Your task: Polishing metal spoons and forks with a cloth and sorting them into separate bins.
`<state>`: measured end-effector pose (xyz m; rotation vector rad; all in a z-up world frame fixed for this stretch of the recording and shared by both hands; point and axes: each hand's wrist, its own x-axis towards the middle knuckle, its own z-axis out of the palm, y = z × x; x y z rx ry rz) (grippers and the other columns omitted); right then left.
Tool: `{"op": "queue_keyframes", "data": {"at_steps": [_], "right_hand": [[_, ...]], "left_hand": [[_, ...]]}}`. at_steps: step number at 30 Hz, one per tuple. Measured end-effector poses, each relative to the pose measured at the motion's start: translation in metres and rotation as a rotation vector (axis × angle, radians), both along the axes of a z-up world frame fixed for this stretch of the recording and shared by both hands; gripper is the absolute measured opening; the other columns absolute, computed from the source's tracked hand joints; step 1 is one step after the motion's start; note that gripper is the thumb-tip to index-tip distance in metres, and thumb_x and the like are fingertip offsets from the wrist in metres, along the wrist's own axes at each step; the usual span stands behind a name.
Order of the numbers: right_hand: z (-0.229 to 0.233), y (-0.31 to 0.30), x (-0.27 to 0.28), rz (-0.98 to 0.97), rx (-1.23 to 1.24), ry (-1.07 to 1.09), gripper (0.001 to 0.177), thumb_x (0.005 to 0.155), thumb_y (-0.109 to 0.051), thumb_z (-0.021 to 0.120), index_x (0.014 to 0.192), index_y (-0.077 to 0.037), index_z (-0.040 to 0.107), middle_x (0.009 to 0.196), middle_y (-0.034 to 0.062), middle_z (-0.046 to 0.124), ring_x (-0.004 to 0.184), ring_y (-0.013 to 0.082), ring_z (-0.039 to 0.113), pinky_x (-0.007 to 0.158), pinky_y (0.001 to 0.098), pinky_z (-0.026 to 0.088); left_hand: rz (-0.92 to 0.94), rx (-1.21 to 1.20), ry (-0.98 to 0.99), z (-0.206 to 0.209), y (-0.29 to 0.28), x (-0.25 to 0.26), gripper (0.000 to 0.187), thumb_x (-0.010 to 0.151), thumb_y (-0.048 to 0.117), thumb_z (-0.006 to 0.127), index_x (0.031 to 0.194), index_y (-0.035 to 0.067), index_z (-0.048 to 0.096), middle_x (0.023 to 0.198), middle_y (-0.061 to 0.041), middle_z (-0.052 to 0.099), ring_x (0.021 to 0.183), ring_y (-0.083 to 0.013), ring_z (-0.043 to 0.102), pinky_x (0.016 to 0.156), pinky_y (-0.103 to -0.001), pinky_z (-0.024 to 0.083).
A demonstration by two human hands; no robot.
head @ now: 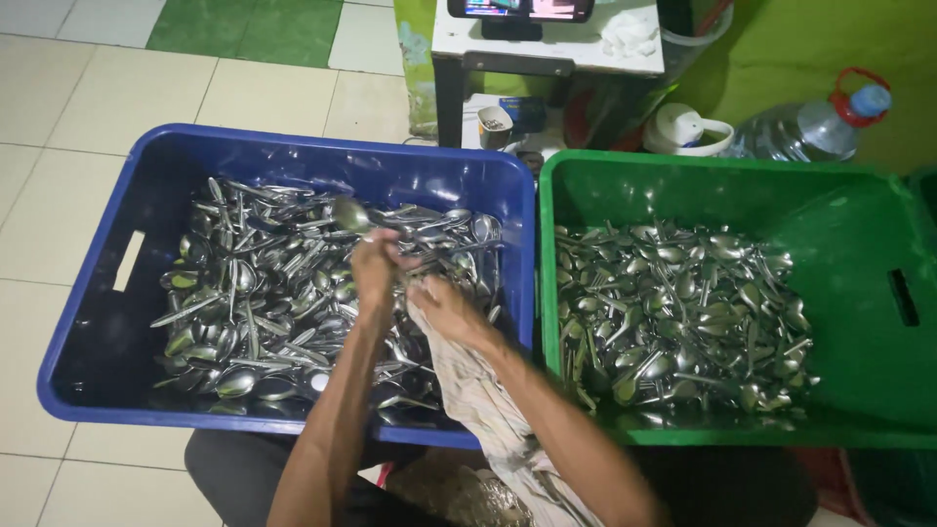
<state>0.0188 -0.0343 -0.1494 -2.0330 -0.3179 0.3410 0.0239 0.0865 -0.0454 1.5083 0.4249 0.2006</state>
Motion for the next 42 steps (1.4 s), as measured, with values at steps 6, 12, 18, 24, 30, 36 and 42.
{"op": "queue_keyframes", "data": {"at_steps": [6,12,18,24,30,36,42], "right_hand": [[0.077,-0.017,0.008,-0.256,0.25,0.051,0.043,0.104,-0.027,0.043,0.13,0.001,0.062,0.129,0.0267,0.065,0.127,0.0424,0.059,0.111,0.0476,0.044],[0.025,-0.033,0.054,-0.285,-0.066,-0.731,0.021,0.095,-0.013,0.068,0.116,-0.013,0.067,0.104,0.007,0.059,0.101,0.0335,0.065,0.091,0.0426,0.052],[0.02,-0.029,0.065,-0.14,-0.444,-0.975,0.006,0.096,-0.019,0.061,0.096,-0.014,0.064,0.104,0.0066,0.054,0.067,0.0376,0.071,0.053,0.0506,0.059],[0.035,-0.042,0.067,-0.434,-0.195,-0.885,0.006,0.101,-0.019,0.053,0.101,-0.017,0.058,0.099,0.0019,0.048,0.081,0.0375,0.068,0.062,0.0437,0.057],[0.063,-0.026,0.041,-0.215,-0.248,-1.052,0.02,0.098,-0.016,0.063,0.115,-0.02,0.073,0.105,-0.001,0.051,0.073,0.0267,0.071,0.056,0.034,0.058],[0.038,-0.041,0.064,-0.271,-0.048,-0.908,0.02,0.093,-0.019,0.072,0.113,-0.021,0.073,0.105,0.0004,0.055,0.083,0.0281,0.069,0.068,0.0339,0.056],[0.083,-0.046,0.04,-0.441,0.229,-0.231,0.044,0.105,-0.029,0.05,0.13,0.004,0.062,0.131,0.0335,0.061,0.131,0.0481,0.052,0.114,0.0523,0.037]], "left_hand": [[0.053,-0.266,0.225,-0.074,0.024,0.014,0.029,0.096,0.04,0.052,0.096,0.017,0.07,0.058,0.003,0.047,0.042,-0.0087,0.037,0.035,-0.023,0.029],[-0.277,-0.297,0.076,-0.048,-0.008,0.0,0.031,0.101,0.021,0.041,0.098,0.005,0.067,0.054,0.003,0.037,0.036,-0.0058,0.03,0.03,-0.022,0.025],[-0.466,0.309,0.099,-0.029,-0.017,-0.022,0.04,0.105,0.024,0.038,0.096,0.003,0.072,0.085,-0.024,0.069,0.084,-0.0367,0.064,0.084,-0.048,0.048],[-0.342,0.404,0.096,-0.029,-0.013,-0.022,0.038,0.102,0.032,0.041,0.105,0.019,0.077,0.095,-0.014,0.074,0.099,-0.0358,0.069,0.095,-0.047,0.051],[-0.229,0.28,-0.065,-0.035,-0.016,-0.022,0.022,0.1,0.014,0.053,0.096,0.005,0.072,0.08,-0.016,0.073,0.076,-0.0259,0.065,0.076,-0.043,0.051],[-0.321,0.464,-0.184,-0.011,-0.017,-0.03,0.023,0.1,0.016,0.054,0.098,0.006,0.074,0.081,-0.018,0.074,0.08,-0.0358,0.072,0.071,-0.045,0.053],[-0.297,0.718,-0.185,-0.02,-0.027,-0.026,0.026,0.105,0.019,0.05,0.103,0.005,0.072,0.087,-0.021,0.074,0.084,-0.039,0.073,0.079,-0.047,0.055]]}}
